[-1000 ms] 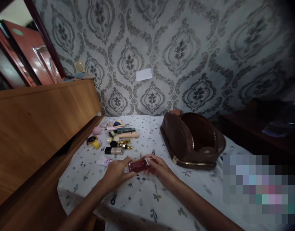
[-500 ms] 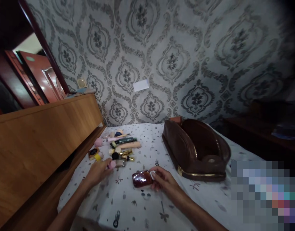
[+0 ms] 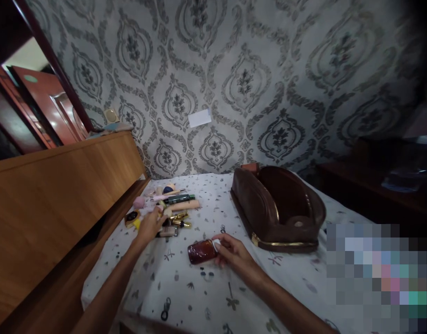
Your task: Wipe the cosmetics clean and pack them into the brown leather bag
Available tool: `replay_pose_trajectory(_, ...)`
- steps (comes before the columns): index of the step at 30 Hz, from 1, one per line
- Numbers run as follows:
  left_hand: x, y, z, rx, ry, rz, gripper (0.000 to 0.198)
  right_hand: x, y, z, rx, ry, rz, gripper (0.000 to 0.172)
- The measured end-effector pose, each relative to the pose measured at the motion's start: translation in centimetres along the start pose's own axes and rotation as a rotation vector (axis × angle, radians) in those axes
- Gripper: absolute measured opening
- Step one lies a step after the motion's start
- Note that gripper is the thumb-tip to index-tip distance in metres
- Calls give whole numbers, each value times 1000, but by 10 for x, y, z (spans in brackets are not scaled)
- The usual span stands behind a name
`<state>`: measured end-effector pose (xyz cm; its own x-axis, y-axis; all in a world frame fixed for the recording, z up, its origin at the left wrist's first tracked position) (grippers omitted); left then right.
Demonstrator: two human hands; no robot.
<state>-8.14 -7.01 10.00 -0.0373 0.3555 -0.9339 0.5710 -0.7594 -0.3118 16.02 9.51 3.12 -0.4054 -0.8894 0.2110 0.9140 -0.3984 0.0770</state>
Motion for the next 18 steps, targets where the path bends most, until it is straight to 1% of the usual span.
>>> replay_pose_trajectory(1,8,3,-6,25,57,-9,23,0,0,0,-2,0,3,50)
replay_pose_trajectory(3,21,7,-19,80,172,-27,26,-1,0,1,-5,3,6,49)
replay_pose_trajectory(5,29,11,-32,137,276,-42,31,-3,0,0,-13,10,1,48)
replay_pose_trajectory(7,30,13,-46,188,358,-58,32,-6,-1,-1,-23,28,-10,48)
replay_pose_trajectory(11,21,17,-83,276,451,-104,32,-12,-8,0,-10,69,-4,48)
replay_pose_trajectory(13,18,20,-106,328,473,-123,29,-14,-13,2,-2,78,27,48)
replay_pose_trajectory(15,21,25,-131,396,463,-121,24,-15,-16,3,-12,67,51,49)
replay_pose_trajectory(16,24,28,-141,437,422,-112,22,-15,-17,2,-25,53,54,48)
replay_pose_trajectory(18,34,34,-157,511,268,-83,20,-16,-18,-2,-50,17,42,44)
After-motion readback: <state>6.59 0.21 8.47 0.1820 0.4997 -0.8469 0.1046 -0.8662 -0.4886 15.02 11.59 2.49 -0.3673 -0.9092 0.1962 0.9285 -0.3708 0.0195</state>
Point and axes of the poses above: each hand's wrist, its own y-axis away from the middle knuckle, its own x-axis out of the palm, z = x × y, the point moved 1 cm from there along -y, towards the middle knuckle, and after that the axes turned 8 degrees about x, right-handed, at the moved point
